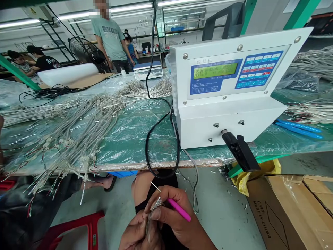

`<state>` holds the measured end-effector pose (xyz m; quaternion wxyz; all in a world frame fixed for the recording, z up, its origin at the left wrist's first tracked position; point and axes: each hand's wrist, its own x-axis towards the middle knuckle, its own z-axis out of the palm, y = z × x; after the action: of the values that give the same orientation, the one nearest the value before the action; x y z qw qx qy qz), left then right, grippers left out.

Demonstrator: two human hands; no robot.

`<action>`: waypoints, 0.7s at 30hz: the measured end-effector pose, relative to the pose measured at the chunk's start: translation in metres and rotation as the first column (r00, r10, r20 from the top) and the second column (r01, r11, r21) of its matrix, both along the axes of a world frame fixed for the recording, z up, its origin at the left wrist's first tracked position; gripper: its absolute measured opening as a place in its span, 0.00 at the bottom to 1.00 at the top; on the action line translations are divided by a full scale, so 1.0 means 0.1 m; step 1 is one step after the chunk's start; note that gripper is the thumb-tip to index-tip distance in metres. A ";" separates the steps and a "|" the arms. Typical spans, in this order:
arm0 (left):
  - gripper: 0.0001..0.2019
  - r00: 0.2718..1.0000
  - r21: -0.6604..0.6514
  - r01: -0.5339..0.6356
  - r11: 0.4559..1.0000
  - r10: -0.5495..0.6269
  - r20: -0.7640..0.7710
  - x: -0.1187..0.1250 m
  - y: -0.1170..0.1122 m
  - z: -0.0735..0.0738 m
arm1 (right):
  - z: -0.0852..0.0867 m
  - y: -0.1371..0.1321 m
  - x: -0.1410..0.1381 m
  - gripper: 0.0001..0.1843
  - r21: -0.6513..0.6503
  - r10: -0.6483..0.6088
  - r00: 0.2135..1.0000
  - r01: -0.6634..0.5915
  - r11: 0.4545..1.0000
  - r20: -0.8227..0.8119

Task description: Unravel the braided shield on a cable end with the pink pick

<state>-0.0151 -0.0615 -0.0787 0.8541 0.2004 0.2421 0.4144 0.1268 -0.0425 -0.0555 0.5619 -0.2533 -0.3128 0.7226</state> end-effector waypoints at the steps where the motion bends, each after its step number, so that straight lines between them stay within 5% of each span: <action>1: 0.11 1.000 0.010 0.012 1.000 -0.012 0.022 0.02 0.00 0.02 | 0.01 0.00 -0.01 0.09 -0.002 -0.008 1.000 0.008 1.000 0.003; 7: 0.13 0.999 0.186 -0.047 0.981 0.042 0.033 0.16 -0.01 0.16 | 0.03 -0.01 -0.03 0.10 -0.038 -0.099 0.991 0.103 0.994 0.087; 17: 0.13 0.931 0.394 -0.141 0.908 0.257 -0.258 0.17 -0.11 0.14 | -0.01 -0.03 0.00 0.11 -0.070 -0.096 0.990 0.104 0.992 0.104; 21: 0.17 0.874 0.422 -0.108 0.900 0.288 -0.391 0.19 -0.10 0.17 | 0.02 -0.02 -0.02 0.19 -0.069 -0.140 0.988 0.144 0.987 0.061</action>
<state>0.0040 -0.0716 -0.0616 0.6713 0.4279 0.3630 0.4841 0.1246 -0.0446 -0.0534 0.5936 -0.3154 -0.2829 0.6842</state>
